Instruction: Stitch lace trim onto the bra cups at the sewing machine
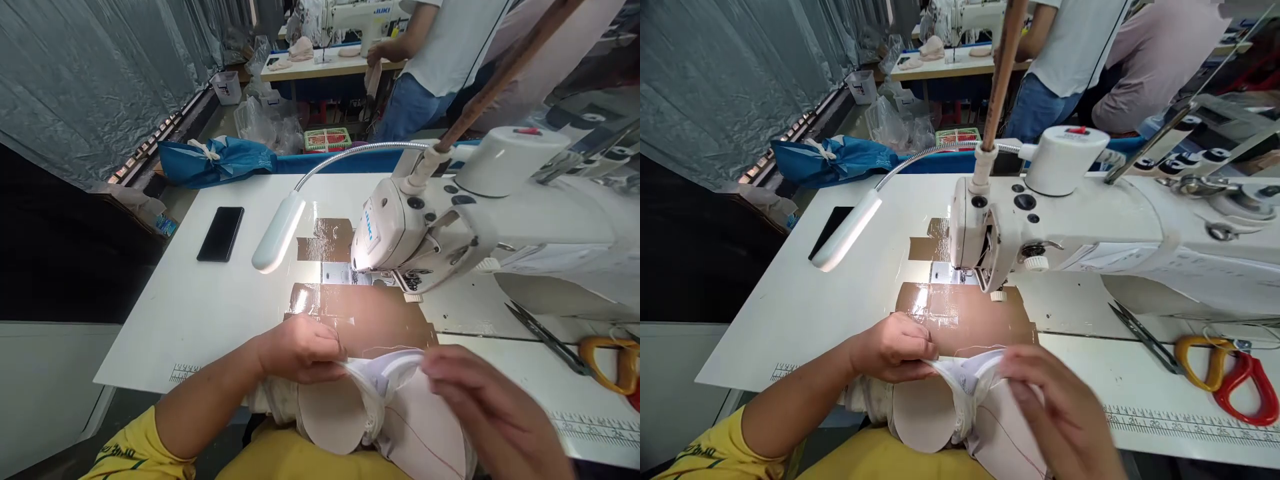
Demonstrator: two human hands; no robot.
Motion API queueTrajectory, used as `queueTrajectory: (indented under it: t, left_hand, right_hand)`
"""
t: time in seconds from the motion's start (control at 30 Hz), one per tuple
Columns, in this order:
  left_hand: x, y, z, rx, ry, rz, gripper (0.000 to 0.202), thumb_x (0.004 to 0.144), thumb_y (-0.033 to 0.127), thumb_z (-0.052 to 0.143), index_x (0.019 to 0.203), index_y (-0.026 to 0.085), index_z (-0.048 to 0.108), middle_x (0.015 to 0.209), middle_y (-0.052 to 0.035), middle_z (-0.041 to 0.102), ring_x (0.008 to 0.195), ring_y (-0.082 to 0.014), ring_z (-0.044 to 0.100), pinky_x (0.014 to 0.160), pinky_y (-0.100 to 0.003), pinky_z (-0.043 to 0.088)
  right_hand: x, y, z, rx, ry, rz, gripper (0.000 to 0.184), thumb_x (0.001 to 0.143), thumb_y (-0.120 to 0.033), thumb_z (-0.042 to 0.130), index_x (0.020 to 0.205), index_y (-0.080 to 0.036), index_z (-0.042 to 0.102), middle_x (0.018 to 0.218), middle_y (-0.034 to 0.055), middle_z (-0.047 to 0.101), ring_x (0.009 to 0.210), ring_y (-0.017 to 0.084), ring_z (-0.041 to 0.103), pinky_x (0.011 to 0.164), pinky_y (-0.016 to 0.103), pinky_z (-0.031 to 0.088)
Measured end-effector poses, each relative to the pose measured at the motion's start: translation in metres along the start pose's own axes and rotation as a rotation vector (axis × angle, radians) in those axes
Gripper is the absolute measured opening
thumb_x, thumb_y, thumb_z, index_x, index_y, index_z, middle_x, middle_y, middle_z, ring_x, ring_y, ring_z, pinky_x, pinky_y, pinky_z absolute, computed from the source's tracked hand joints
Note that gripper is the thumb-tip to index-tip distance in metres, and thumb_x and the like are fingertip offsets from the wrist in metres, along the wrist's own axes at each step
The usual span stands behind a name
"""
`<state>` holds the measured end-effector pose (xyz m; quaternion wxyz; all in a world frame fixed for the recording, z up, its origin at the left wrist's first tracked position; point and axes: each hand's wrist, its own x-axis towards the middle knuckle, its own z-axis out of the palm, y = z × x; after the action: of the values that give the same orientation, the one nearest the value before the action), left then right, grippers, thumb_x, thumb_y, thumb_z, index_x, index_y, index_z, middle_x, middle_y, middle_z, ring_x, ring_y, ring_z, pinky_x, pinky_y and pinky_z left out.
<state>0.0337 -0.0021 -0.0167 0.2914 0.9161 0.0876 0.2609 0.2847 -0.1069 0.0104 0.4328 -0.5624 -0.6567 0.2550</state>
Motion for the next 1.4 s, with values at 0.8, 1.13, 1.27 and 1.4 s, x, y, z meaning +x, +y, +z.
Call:
queueTrajectory:
  t: [0.8,1.13,1.27,1.4]
  left_hand:
    - [0.0,0.003,0.002,0.329,0.115,0.098,0.017,0.089,0.031,0.049,0.085,0.016,0.056,0.055,0.0034,0.049,0.044,-0.009,0.045,0.041,-0.026,0.03]
    - [0.0,0.004,0.002,0.393,0.094,0.108,0.018,0.09,0.032,0.048,0.086,0.017,0.057,0.055,0.003,0.052,0.045,-0.008,0.044,0.041,-0.024,0.031]
    - [-0.001,0.004,0.003,0.387,0.088,0.102,0.018,0.09,0.031,0.048,0.086,0.016,0.057,0.055,0.0032,0.051,0.045,-0.0085,0.044,0.041,-0.025,0.03]
    - [0.001,0.003,0.0,0.193,0.022,-0.005,0.018,0.09,0.029,0.048,0.093,0.015,0.059,0.062,0.0008,0.057,0.051,-0.0098,0.051,0.043,-0.024,0.035]
  right_hand:
    - [0.01,0.001,0.029,-0.087,-0.28,-0.29,0.024,0.086,-0.012,0.05,0.102,-0.024,0.063,0.074,0.0001,0.065,0.066,0.014,0.062,0.057,0.025,0.048]
    - [0.013,-0.001,0.026,-0.087,-0.362,-0.272,0.02,0.087,-0.014,0.049,0.097,-0.022,0.064,0.076,0.0016,0.066,0.068,0.014,0.062,0.058,0.025,0.049]
    - [0.015,-0.001,0.023,-0.094,-0.402,-0.275,0.019,0.088,-0.014,0.049,0.098,-0.022,0.063,0.076,0.0014,0.065,0.068,0.014,0.061,0.059,0.025,0.048]
    - [0.027,-0.002,0.02,-0.164,-0.48,-0.307,0.019,0.091,-0.018,0.045,0.096,-0.023,0.063,0.076,0.0018,0.065,0.069,0.015,0.06,0.06,0.026,0.046]
